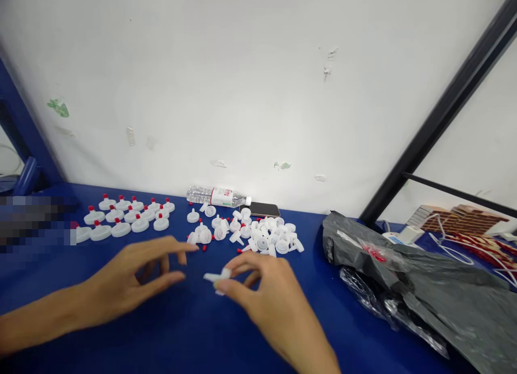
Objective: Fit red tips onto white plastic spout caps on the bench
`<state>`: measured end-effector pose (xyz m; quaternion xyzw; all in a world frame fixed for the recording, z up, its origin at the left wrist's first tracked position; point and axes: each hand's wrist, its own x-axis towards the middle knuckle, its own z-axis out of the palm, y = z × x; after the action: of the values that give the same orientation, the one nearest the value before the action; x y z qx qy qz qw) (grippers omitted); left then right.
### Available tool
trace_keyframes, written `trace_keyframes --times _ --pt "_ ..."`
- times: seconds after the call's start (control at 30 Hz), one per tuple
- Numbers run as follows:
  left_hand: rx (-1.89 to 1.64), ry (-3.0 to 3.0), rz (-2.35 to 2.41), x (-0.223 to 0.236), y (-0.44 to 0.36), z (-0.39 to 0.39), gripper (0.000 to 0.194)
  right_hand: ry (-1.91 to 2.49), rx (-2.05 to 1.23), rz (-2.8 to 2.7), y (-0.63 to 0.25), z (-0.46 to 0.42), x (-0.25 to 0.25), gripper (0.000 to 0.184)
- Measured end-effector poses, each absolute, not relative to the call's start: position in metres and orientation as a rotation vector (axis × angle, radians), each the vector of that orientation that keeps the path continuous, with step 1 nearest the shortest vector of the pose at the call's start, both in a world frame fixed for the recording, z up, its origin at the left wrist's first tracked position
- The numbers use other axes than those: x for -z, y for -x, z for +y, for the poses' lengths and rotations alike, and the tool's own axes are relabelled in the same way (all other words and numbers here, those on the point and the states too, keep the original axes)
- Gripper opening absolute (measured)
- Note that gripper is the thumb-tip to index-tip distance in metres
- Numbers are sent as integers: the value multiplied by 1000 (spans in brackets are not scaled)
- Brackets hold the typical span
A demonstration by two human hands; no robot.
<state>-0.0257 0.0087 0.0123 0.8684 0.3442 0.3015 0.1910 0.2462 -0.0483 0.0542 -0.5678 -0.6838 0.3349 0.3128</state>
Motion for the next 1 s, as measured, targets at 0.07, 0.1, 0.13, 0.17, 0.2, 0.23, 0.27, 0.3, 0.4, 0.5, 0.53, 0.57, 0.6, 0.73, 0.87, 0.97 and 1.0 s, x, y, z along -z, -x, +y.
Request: trace_keyframes --times 0.07,0.1,0.13,0.17,0.2,0.23,0.27,0.3,0.4,0.5,0.53,0.57,0.6,0.73,0.87,0.97,1.0 --pt "-734 -2277 883 -10 18 -4 25 1397 -1009 -1822 -227 -51 -51 9" --pt "-707 -2200 860 -9 16 -7 21 1368 -1033 -1817 -220 -53 -50 8" --pt "-704 -2132 846 -10 14 -10 19 1349 -1048 -1813 -215 -53 -49 7" --pt "-723 -2069 846 -11 14 -10 19 1338 -1051 -1813 -212 -54 -48 7" --pt "-752 -2013 859 -12 14 -9 20 1342 -1036 -1815 -212 -53 -47 9" --pt "-778 -1975 880 -14 14 -7 20 1363 -1001 -1823 -213 -52 -46 12" --pt "-803 -1965 911 -15 15 -5 20 1403 -940 -1830 -217 -50 -46 16" --pt "-829 -1978 949 -17 15 -3 20 1467 -849 -1834 -222 -48 -44 19" --pt "-867 -2089 1031 -20 18 1 19 1754 -524 -1826 -241 -38 -39 17" --pt "-825 -2135 1055 -20 19 1 18 1970 -424 -1851 -257 -31 -32 8" --pt "-796 -2136 1068 -20 18 0 17 2001 -443 -1862 -260 -29 -30 6" --pt "-767 -2139 1084 -20 18 -1 16 2014 -470 -1874 -261 -29 -29 5" --pt "-731 -2144 1095 -19 17 -1 15 2016 -496 -1886 -261 -29 -29 7" --pt "-565 -2178 1098 -17 13 -1 20 2004 -529 -1933 -253 -32 -31 15" --pt "-511 -2199 1209 -13 13 2 36 1938 -552 -1951 -248 -33 -34 17" --pt "-464 -2223 1236 -14 14 3 39 1819 -627 -1937 -248 -33 -33 18" --pt "-454 -2225 1226 -14 13 2 37 1781 -644 -1942 -248 -33 -33 18"
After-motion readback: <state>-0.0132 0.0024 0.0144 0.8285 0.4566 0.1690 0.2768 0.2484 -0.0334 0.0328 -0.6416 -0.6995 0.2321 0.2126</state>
